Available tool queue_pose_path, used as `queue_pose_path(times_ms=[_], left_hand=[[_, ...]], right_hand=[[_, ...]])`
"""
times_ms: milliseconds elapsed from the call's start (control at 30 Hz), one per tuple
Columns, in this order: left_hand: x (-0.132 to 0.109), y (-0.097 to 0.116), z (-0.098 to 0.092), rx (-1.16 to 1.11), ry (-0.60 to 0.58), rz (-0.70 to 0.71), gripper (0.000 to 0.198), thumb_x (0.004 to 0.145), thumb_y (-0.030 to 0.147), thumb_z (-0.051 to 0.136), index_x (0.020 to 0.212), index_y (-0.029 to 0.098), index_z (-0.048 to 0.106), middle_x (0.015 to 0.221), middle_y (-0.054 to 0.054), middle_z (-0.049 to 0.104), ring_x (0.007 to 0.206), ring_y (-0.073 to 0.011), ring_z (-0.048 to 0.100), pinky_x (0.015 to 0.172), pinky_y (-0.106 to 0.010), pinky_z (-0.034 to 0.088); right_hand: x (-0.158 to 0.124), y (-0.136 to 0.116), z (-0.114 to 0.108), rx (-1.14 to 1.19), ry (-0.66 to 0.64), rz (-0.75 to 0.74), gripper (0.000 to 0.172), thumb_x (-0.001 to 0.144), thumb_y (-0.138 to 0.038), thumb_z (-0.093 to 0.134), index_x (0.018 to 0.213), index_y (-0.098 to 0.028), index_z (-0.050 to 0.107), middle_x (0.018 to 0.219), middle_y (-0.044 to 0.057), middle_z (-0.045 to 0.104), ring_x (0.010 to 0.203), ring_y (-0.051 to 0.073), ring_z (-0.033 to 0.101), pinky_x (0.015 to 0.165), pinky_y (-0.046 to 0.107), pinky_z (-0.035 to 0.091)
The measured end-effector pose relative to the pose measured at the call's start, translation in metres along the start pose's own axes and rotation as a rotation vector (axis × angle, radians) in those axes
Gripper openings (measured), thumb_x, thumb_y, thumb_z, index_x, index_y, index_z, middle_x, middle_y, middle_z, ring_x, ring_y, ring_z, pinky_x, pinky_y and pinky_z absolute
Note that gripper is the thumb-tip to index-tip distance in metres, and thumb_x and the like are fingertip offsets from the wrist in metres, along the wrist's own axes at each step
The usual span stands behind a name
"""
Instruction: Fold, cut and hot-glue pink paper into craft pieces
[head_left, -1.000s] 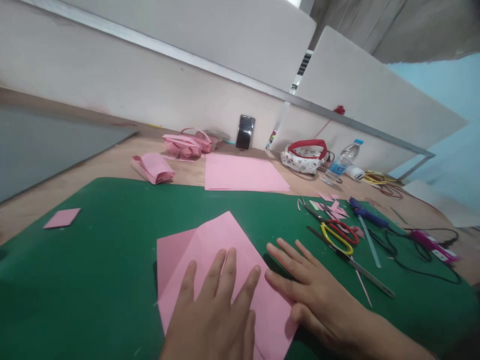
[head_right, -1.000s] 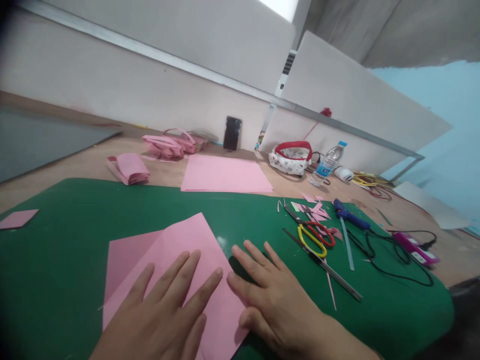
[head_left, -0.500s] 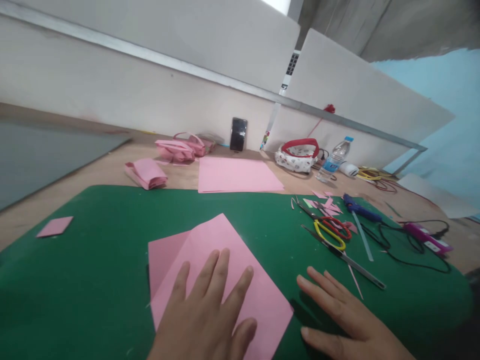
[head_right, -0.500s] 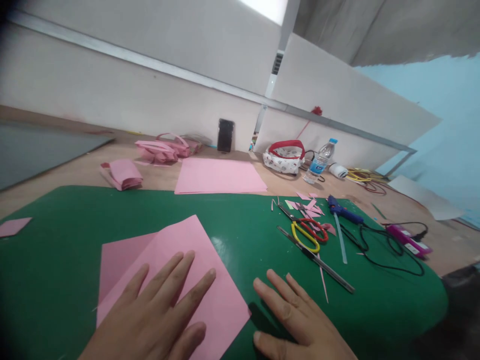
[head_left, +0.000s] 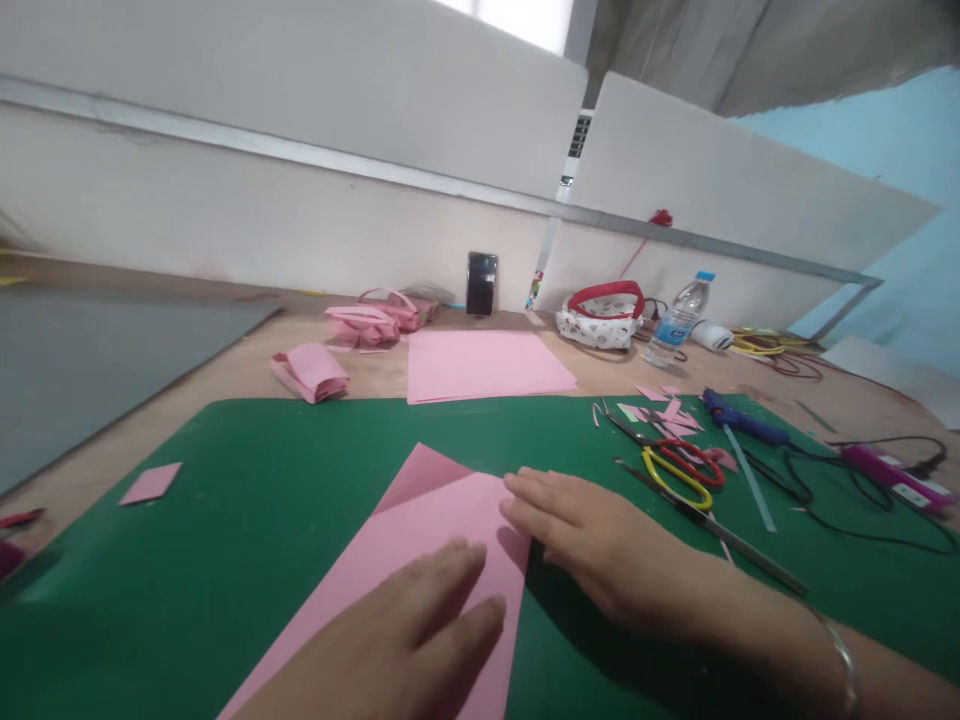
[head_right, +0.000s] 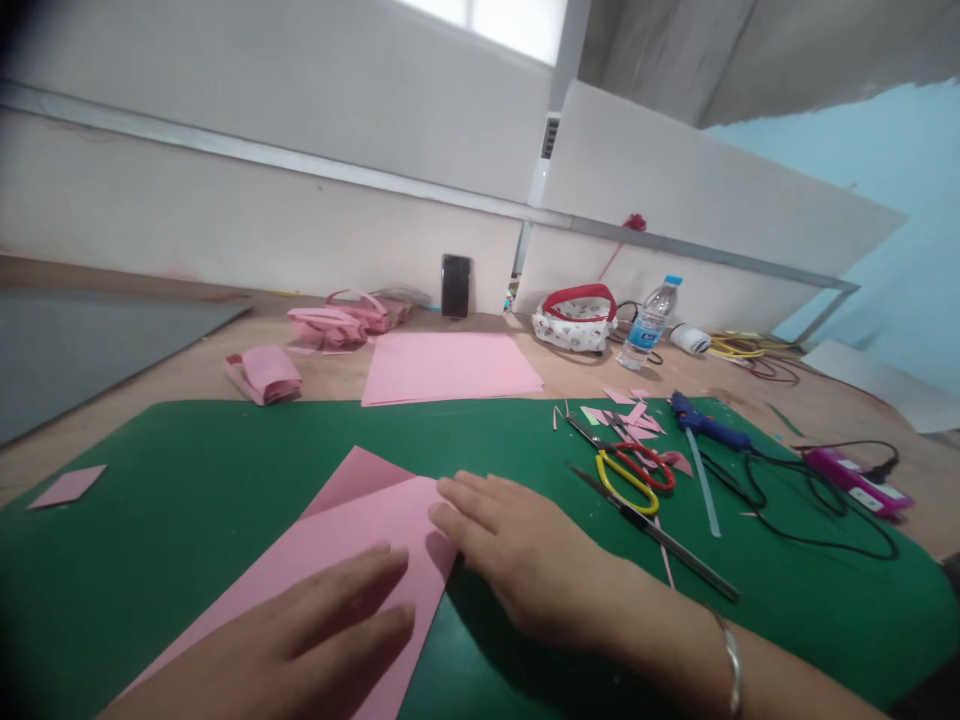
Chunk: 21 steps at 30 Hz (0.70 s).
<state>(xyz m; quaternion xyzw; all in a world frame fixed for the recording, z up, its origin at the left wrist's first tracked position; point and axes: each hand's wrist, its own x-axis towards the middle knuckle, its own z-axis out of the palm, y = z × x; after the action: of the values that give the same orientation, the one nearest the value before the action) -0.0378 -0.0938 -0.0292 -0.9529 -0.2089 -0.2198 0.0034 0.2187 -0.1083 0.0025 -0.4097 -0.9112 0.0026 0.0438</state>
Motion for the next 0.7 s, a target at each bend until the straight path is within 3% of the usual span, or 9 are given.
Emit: queue_pose_path(times_ms=[67,167,300,467,533,700], left_hand=[[-0.008,-0.004,0.007,0.134,0.015,0.015,0.054,0.085,0.051,0.042,0.130,0.023,0.048,0.136,-0.012,0.054,0.121,-0.0303,0.052,0.092,-0.041,0.049],[-0.015,-0.007,0.016,0.252,0.023,0.120,0.068,0.082,0.063,0.039,0.138,0.024,0.039,0.140,-0.011,0.050,0.124,-0.0315,0.049,0.096,-0.043,0.044],[-0.016,-0.003,0.022,0.264,-0.060,-0.060,0.070,0.082,0.068,0.035,0.138,0.026,0.041,0.141,-0.009,0.048,0.129,-0.0308,0.043,0.106,-0.048,0.033],[-0.021,-0.012,0.033,0.312,0.086,0.087,0.072,0.080,0.068,0.039,0.140,0.028,0.038,0.143,-0.004,0.047,0.132,-0.0252,0.040,0.115,-0.040,0.014],[-0.021,-0.013,0.034,0.281,0.088,0.091,0.069,0.080,0.067,0.039,0.139,0.030,0.039,0.144,-0.001,0.046,0.133,-0.0236,0.040,0.115,-0.038,0.015],[-0.014,0.007,0.022,0.161,-0.037,-0.106,0.066,0.082,0.064,0.036,0.135,0.026,0.046,0.144,-0.005,0.045,0.133,-0.0276,0.039,0.111,-0.045,0.025]], right_hand=[[0.013,0.005,0.002,0.043,0.006,0.051,0.046,0.095,-0.020,0.040,0.139,-0.011,0.040,0.147,0.014,0.036,0.135,0.023,0.034,0.109,0.038,0.034],[0.026,0.009,0.005,0.073,-0.056,0.084,0.050,0.094,-0.037,0.046,0.139,-0.015,0.042,0.150,0.015,0.030,0.138,0.028,0.026,0.111,0.047,0.027],[0.025,0.006,0.006,0.125,-0.181,0.069,0.062,0.093,-0.056,0.035,0.145,-0.022,0.031,0.152,0.006,0.025,0.142,0.028,0.014,0.112,0.058,0.010],[0.015,-0.002,0.006,0.114,-0.181,0.095,0.066,0.093,-0.058,0.032,0.147,-0.020,0.024,0.152,0.007,0.024,0.142,0.027,0.014,0.113,0.059,0.006],[0.013,-0.004,0.007,0.102,-0.174,0.105,0.067,0.092,-0.059,0.033,0.147,-0.021,0.023,0.152,0.007,0.023,0.142,0.027,0.014,0.112,0.059,0.006],[-0.002,-0.008,0.006,0.100,-0.220,0.135,0.068,0.092,-0.060,0.031,0.148,-0.022,0.021,0.153,0.006,0.018,0.142,0.026,0.012,0.112,0.059,0.005]])
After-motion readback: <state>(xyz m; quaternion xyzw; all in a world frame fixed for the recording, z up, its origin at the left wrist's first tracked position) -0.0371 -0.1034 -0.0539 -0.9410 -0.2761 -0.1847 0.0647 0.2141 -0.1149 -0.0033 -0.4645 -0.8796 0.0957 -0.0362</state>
